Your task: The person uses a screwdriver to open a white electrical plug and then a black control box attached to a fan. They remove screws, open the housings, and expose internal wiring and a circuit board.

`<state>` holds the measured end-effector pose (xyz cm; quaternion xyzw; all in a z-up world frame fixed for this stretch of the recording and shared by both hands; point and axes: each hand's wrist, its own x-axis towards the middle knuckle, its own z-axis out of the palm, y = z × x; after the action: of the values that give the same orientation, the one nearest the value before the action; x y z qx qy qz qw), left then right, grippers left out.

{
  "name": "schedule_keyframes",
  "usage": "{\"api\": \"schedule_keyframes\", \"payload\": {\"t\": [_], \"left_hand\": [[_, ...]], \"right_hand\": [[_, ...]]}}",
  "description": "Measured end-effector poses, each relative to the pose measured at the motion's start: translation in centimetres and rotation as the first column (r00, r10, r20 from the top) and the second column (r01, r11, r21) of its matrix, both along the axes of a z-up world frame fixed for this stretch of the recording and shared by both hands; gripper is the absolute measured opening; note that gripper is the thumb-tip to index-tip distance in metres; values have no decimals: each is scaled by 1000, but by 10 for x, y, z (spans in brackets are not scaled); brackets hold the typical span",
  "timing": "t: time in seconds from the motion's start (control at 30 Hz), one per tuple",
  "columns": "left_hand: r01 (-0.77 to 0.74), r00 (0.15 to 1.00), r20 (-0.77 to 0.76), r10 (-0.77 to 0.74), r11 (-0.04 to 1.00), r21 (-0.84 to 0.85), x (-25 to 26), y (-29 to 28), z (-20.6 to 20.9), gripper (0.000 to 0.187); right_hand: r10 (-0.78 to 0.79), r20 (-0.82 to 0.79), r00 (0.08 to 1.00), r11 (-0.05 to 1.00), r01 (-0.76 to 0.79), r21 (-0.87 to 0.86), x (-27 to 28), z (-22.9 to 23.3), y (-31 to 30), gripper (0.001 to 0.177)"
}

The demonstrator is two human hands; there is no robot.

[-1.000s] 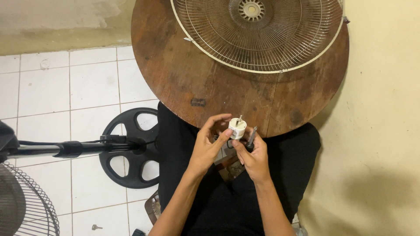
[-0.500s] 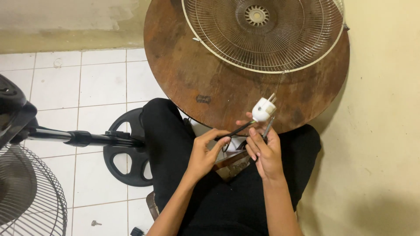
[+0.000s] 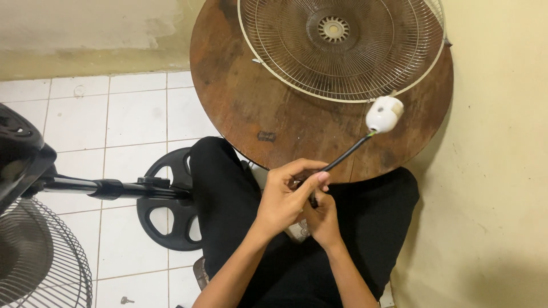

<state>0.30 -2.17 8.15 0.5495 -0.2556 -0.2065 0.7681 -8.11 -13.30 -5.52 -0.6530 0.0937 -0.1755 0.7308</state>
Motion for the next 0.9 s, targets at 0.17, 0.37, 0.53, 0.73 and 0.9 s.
{"api": "schedule_keyframes", "payload": {"t": [0.17, 0.37, 0.53, 0.73, 0.9], "left_hand": [[91, 996, -6, -91, 995, 49, 1, 2, 8, 25], [111, 993, 36, -111, 994, 20, 5, -4, -4, 26], [66, 995, 71, -67, 998, 6, 2, -7, -31, 28], [21, 896, 407, -175, 934, 355, -19, 3, -64, 54], [-96, 870, 466, -164, 870, 485, -26, -1, -89, 71]], "right_hand": [[-95, 43, 995, 977, 101, -188, -12, 25, 0, 14], [-158, 49, 986, 977, 149, 156, -20, 56, 1, 11], [-232, 148, 962, 921, 168, 351, -22, 89, -5, 19], [-293, 210, 933, 874, 172, 455, -24, 129, -29, 19], [-285, 248, 926, 825, 106, 555, -39, 152, -48, 18]]}}
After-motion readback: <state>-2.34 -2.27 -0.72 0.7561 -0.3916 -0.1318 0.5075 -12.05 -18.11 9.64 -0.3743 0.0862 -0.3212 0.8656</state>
